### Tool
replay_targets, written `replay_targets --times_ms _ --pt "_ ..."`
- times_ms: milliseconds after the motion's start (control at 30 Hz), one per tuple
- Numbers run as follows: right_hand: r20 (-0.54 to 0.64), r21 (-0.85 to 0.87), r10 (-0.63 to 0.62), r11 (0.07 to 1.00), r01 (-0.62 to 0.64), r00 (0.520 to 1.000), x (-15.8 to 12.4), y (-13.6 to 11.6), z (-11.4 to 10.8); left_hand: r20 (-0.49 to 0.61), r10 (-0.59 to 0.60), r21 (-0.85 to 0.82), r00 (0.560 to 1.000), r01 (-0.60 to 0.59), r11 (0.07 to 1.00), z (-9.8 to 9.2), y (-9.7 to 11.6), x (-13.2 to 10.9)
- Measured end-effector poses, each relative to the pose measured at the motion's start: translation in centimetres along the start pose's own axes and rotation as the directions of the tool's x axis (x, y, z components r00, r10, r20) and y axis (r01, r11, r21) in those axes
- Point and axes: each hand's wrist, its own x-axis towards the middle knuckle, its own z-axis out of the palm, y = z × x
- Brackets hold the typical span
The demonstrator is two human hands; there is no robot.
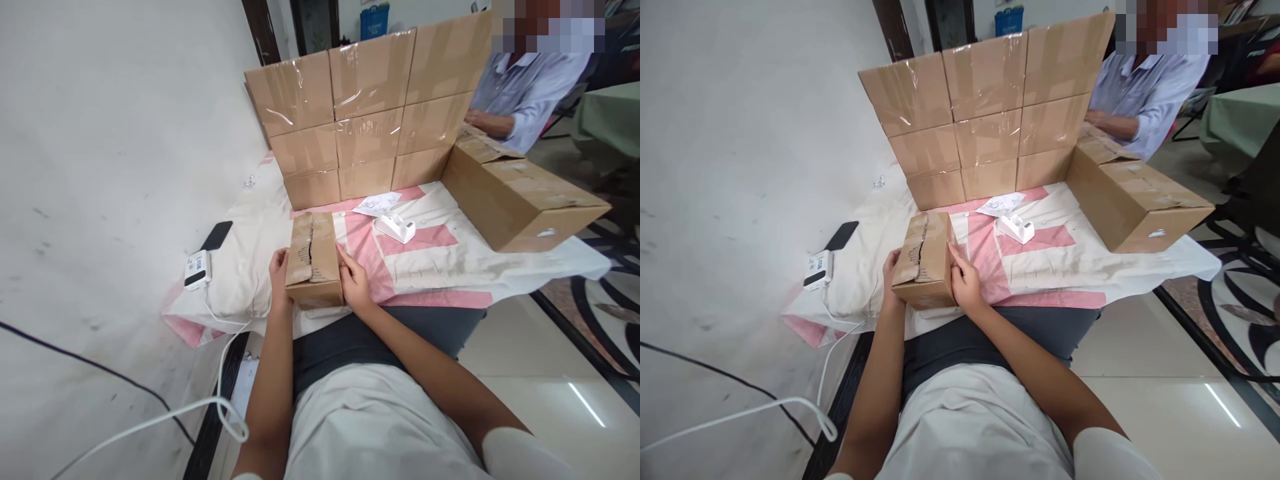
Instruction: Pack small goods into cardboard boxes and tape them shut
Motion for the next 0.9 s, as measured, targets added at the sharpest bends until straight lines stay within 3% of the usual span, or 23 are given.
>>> replay_targets --times_ms 100,167,267,367,433,467,533,633,733,833,900 --pt "-0.001 -0.125 -0.067 0.990 0.066 0.998 -1.0 -0.1 0.0 0.031 -0.052 -0.024 0.998 0.053 0.998 -1.6 1.8 -0.3" --pt "0.035 -0.295 -0.129 0.946 0.134 0.991 -2.0 -0.2 0.3 0.138 -0.117 0.028 0.984 0.114 0.993 -2.7 4.3 -0.3" --pt "0.212 -0.497 -0.272 0.797 0.344 0.939 -3.2 -0.4 1.3 0.358 -0.187 0.312 0.915 0.072 0.947 -3.1 8.8 0.5" --pt "0.421 -0.496 -0.363 0.675 0.546 0.831 -3.4 -0.9 2.4 0.486 -0.163 0.519 0.859 -0.133 0.844 -1.6 11.9 2.3" --pt "0.522 -0.463 -0.362 0.640 0.613 0.772 -2.7 -1.4 2.9 0.583 -0.085 0.583 0.808 -0.343 0.737 0.1 12.4 3.5" --pt "0.550 -0.450 -0.354 0.637 0.626 0.756 -2.2 -1.8 2.9 0.628 -0.049 0.587 0.777 -0.431 0.686 0.8 12.1 3.9" --pt "0.545 -0.440 -0.335 0.666 0.603 0.768 -0.8 -2.4 2.2 0.692 -0.005 0.574 0.722 -0.546 0.610 1.9 10.8 4.4" --pt "0.429 -0.427 -0.345 0.737 0.524 0.835 2.3 -3.0 -1.2 0.754 -0.017 0.580 0.657 -0.653 0.488 1.8 8.7 4.7" --pt "0.236 -0.479 -0.369 0.761 0.438 0.899 7.3 -2.4 -7.1 0.824 -0.045 0.543 0.564 -0.766 0.345 0.8 7.9 5.5" --pt "0.061 -0.608 -0.209 0.768 0.202 0.976 14.0 -0.4 -13.9 0.879 -0.103 0.476 0.466 -0.841 0.256 0.8 8.6 7.5" --pt "-0.019 -0.649 -0.080 0.760 0.048 0.997 18.7 1.8 -17.5 0.897 -0.178 0.436 0.404 -0.873 0.219 1.5 9.2 9.3"
